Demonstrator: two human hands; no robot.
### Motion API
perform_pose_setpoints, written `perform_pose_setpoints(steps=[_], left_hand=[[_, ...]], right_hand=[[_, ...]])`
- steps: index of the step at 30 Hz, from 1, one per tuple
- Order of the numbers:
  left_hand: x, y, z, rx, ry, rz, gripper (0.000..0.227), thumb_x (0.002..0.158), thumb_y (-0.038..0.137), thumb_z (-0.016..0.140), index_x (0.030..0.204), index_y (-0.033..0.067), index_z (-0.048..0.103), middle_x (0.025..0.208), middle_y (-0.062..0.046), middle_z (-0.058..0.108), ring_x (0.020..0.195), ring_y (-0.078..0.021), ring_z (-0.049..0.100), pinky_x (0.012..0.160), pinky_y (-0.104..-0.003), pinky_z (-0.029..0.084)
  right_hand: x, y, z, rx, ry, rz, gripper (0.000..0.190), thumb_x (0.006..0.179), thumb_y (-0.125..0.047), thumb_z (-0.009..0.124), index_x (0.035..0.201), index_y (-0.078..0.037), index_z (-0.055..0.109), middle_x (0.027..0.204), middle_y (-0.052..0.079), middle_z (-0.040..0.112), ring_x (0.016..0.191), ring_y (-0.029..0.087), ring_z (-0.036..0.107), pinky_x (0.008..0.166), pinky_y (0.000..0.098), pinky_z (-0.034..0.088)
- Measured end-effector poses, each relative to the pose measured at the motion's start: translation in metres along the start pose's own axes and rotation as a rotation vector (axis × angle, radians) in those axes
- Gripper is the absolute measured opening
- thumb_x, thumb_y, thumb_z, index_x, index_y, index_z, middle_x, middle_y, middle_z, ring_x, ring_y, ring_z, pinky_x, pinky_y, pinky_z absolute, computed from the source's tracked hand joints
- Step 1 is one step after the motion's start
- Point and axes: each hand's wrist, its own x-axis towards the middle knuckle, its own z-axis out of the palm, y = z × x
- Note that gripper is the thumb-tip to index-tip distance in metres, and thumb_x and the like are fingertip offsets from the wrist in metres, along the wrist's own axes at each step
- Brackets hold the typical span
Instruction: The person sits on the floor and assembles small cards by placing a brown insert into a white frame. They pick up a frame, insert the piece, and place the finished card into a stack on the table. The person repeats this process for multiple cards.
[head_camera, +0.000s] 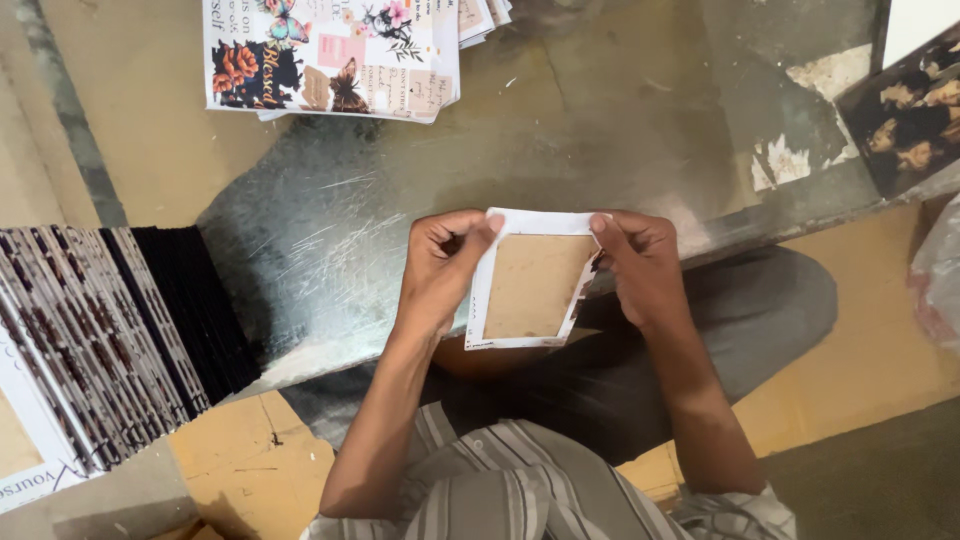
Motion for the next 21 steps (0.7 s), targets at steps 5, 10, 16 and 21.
perform_pose_setpoints(steps=[5, 10, 16, 21], left_hand=[[0.002, 0.012, -0.007, 0.066, -0.11, -0.019, 0.013, 0.095, 0.003, 0.072, 0.106, -0.0032, 0.075, 0.097, -0.006, 0.078, 0.089, -0.0073, 0.07, 0.081, -0.025, 0.058], [0.0, 0.038, -0.035, 0.315, -0.358, -0.035, 0.029, 0.094, 0.004, 0.072, 0.122, -0.0013, 0.072, 0.106, -0.006, 0.078, 0.095, -0.0066, 0.069, 0.087, -0.024, 0.057], [0.001, 0.06, -0.044, 0.583, -0.271, -0.119, 0.022, 0.094, 0.006, 0.073, 0.115, 0.0065, 0.08, 0.093, -0.008, 0.082, 0.077, -0.0104, 0.063, 0.07, -0.029, 0.051], [0.013, 0.053, -0.049, 0.824, -0.251, 0.281, 0.025, 0.091, 0.002, 0.069, 0.113, 0.0088, 0.078, 0.108, -0.01, 0.079, 0.095, -0.0234, 0.077, 0.082, -0.032, 0.059]], right_hand=[[0.003, -0.003, 0.003, -0.16, -0.006, -0.058, 0.019, 0.098, -0.007, 0.072, 0.11, 0.008, 0.074, 0.094, 0.01, 0.077, 0.081, 0.01, 0.069, 0.075, 0.0251, 0.055], [0.004, -0.02, 0.012, -0.115, -0.179, 0.055, 0.024, 0.096, -0.003, 0.071, 0.118, 0.006, 0.072, 0.101, 0.011, 0.077, 0.09, 0.011, 0.07, 0.081, 0.0262, 0.057], [0.002, -0.063, 0.02, -0.284, -0.422, 0.07, 0.036, 0.092, -0.001, 0.07, 0.128, -0.001, 0.071, 0.117, 0.01, 0.076, 0.106, 0.011, 0.07, 0.092, 0.0274, 0.057], [0.02, -0.05, 0.035, -0.762, -0.247, -0.517, 0.023, 0.093, 0.0, 0.077, 0.114, -0.01, 0.077, 0.115, 0.007, 0.078, 0.106, 0.017, 0.074, 0.094, 0.0314, 0.058]])
